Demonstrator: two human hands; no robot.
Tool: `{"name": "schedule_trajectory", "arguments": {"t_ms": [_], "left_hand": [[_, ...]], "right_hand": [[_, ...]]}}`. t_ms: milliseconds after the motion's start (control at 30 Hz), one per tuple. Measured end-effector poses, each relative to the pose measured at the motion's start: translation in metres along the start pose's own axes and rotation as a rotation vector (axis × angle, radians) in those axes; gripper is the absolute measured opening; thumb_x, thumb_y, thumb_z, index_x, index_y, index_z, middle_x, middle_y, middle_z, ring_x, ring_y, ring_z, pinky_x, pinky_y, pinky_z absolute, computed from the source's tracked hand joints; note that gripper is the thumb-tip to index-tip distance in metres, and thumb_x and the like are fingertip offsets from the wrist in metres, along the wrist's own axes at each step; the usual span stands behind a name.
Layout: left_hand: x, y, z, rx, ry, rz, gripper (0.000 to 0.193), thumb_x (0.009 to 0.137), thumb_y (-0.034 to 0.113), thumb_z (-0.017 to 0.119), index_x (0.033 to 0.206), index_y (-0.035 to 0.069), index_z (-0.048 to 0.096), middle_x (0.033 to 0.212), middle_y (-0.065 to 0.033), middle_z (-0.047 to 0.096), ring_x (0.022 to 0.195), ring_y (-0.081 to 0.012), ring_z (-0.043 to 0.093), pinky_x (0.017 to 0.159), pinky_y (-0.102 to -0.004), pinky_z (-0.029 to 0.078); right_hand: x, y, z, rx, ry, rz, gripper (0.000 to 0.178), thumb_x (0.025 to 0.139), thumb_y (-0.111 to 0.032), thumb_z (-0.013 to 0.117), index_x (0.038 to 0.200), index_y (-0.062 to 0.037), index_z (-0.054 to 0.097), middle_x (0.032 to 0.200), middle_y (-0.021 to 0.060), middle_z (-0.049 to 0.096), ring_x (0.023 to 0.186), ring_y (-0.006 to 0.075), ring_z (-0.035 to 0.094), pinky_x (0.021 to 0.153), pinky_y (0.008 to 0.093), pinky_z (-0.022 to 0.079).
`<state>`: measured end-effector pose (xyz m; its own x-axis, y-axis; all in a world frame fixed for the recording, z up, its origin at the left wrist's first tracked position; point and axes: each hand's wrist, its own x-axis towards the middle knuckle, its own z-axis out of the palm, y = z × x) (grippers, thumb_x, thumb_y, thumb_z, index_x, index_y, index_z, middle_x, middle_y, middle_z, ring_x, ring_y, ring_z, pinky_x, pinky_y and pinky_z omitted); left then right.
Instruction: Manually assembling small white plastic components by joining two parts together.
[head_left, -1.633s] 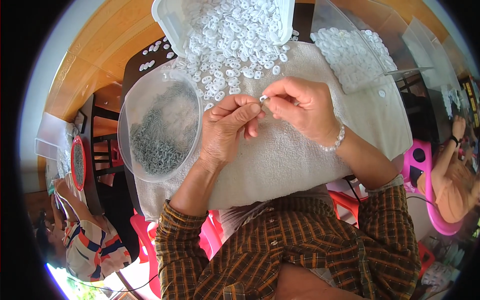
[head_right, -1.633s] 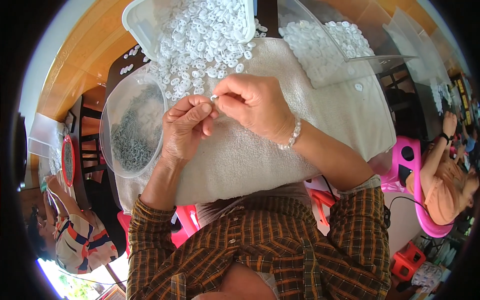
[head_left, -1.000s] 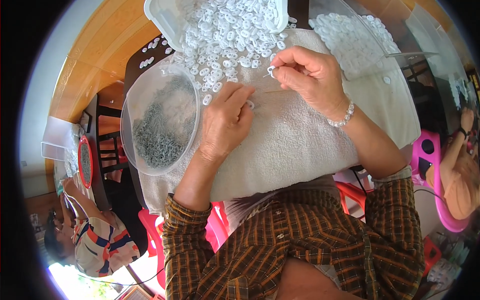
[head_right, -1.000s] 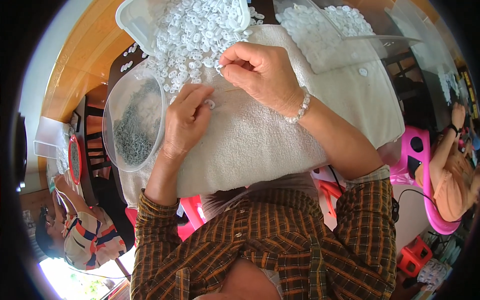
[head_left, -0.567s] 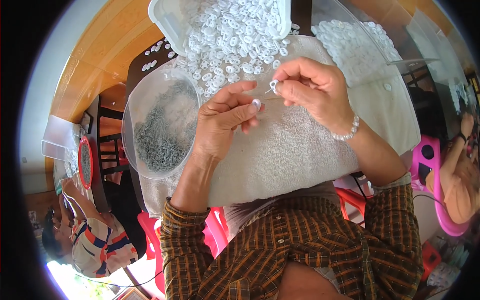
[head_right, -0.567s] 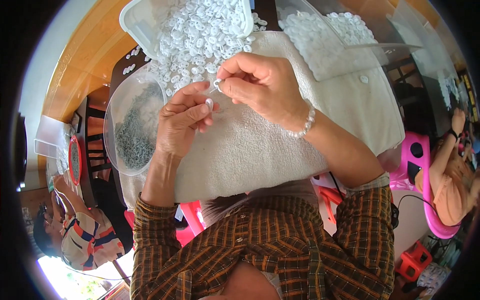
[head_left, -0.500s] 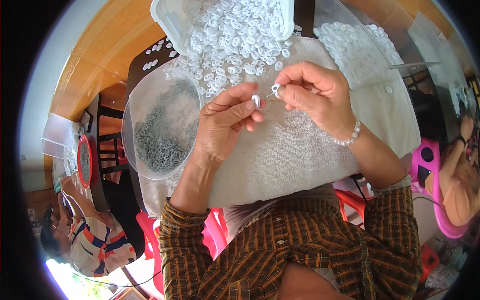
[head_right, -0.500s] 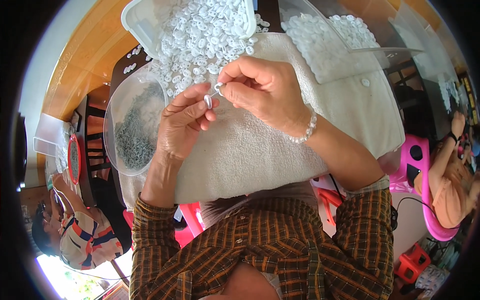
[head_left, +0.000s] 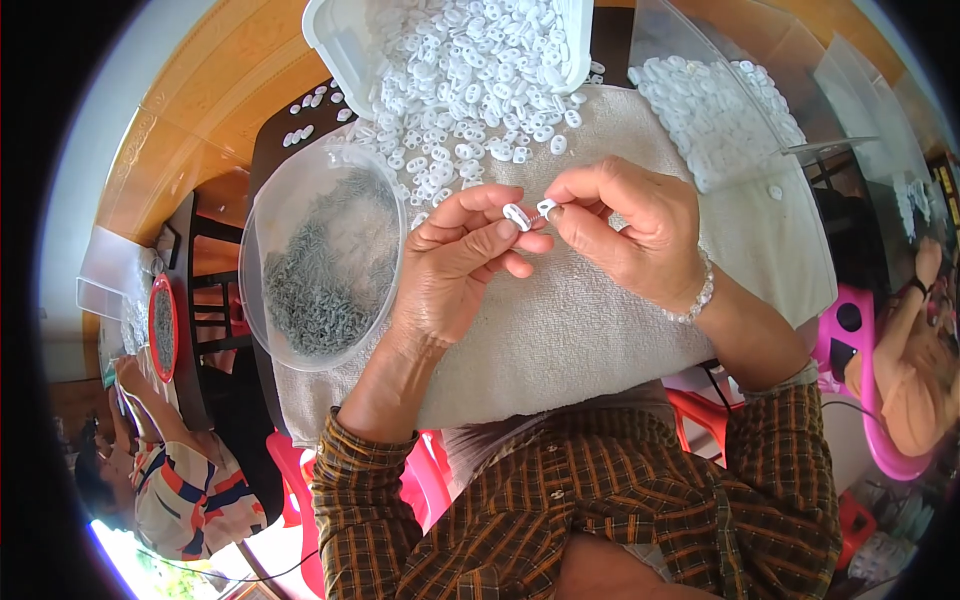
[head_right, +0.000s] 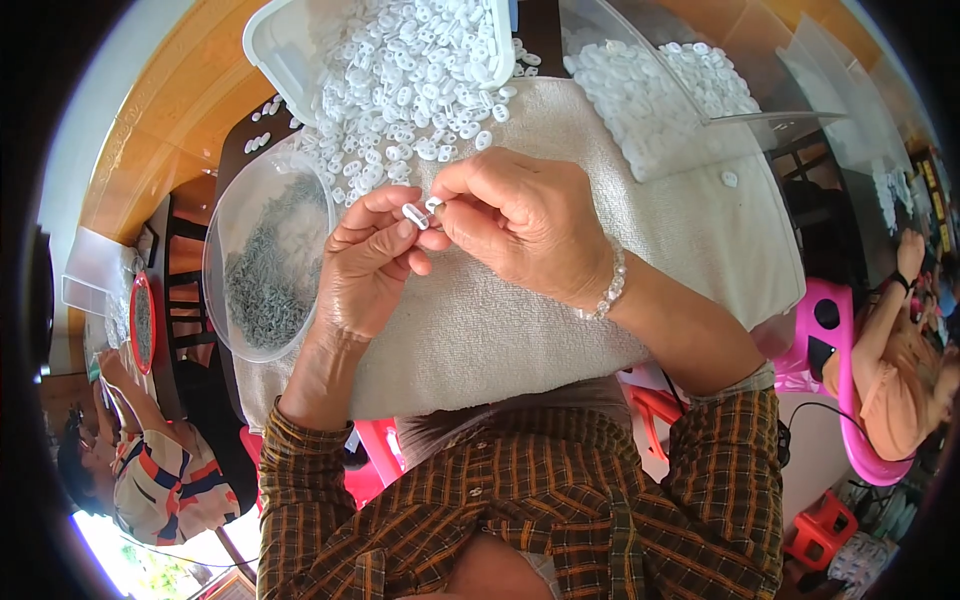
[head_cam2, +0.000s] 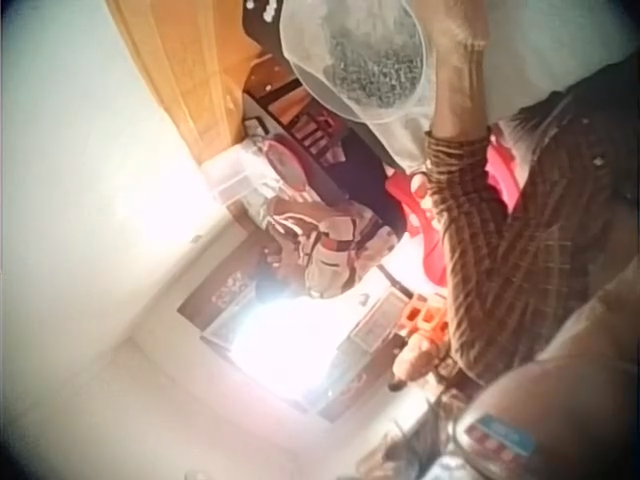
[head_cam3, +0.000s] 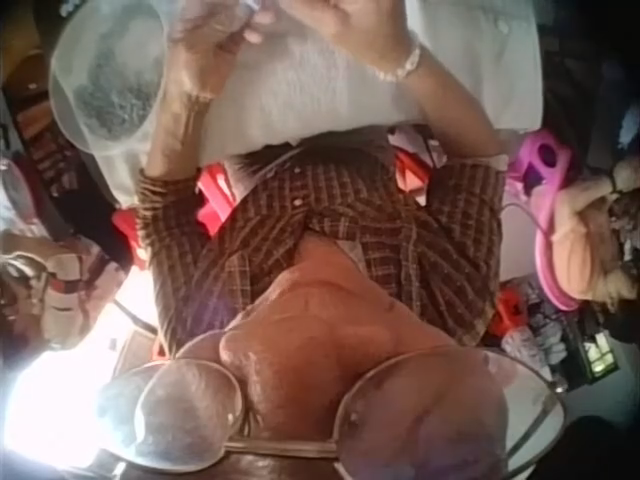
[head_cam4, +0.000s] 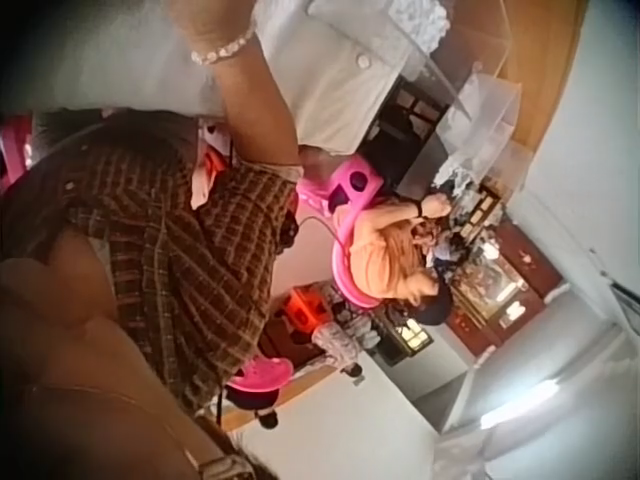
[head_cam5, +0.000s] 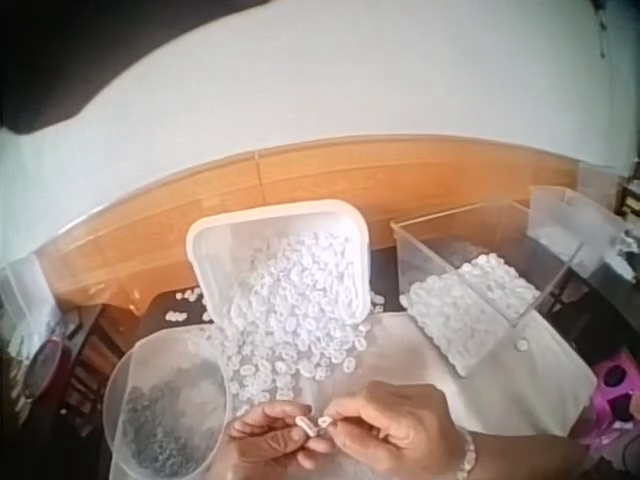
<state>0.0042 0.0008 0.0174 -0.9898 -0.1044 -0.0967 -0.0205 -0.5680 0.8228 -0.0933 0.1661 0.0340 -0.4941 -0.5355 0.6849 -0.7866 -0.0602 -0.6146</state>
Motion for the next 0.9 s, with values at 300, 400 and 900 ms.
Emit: {"name": "schedule_trajectory", "arguments": {"t_ms": [300, 400, 900], "left_hand": [[0.0012, -0.001, -0.0036, -0.104, -0.06, 0.034, 0.02, 0.09, 0.001, 0.053, 0.11, 0.0, 0.06, 0.102, -0.0164, 0.065, 0.095, -0.0262, 0.065, 0.075, -0.0294, 0.056], [0.0029, -0.0005, -0.0085, -0.209, -0.082, -0.002, 0.02, 0.089, 0.0, 0.053, 0.108, -0.001, 0.06, 0.105, -0.0178, 0.064, 0.098, -0.0275, 0.064, 0.078, -0.03, 0.056], [0.0018, -0.0041, -0.0092, -0.051, -0.009, 0.039, 0.037, 0.083, -0.009, 0.055, 0.118, 0.003, 0.054, 0.107, -0.0123, 0.062, 0.094, -0.023, 0.063, 0.081, -0.0301, 0.054]], "right_hand": [[0.0011, -0.0022, -0.0047, 0.018, 0.017, -0.008, 0.012, 0.075, 0.003, 0.068, 0.085, -0.001, 0.064, 0.076, 0.0052, 0.066, 0.059, 0.0099, 0.062, 0.052, 0.0217, 0.048], [0.0012, -0.0019, -0.0053, 0.019, 0.024, -0.01, 0.012, 0.075, 0.003, 0.068, 0.084, -0.001, 0.064, 0.076, 0.0048, 0.066, 0.058, 0.0095, 0.062, 0.051, 0.0213, 0.048], [0.0015, -0.0045, -0.0005, 0.059, 0.004, 0.049, 0.011, 0.076, 0.002, 0.065, 0.085, -0.0041, 0.063, 0.072, 0.0064, 0.065, 0.061, 0.0149, 0.065, 0.051, 0.0243, 0.049]]}}
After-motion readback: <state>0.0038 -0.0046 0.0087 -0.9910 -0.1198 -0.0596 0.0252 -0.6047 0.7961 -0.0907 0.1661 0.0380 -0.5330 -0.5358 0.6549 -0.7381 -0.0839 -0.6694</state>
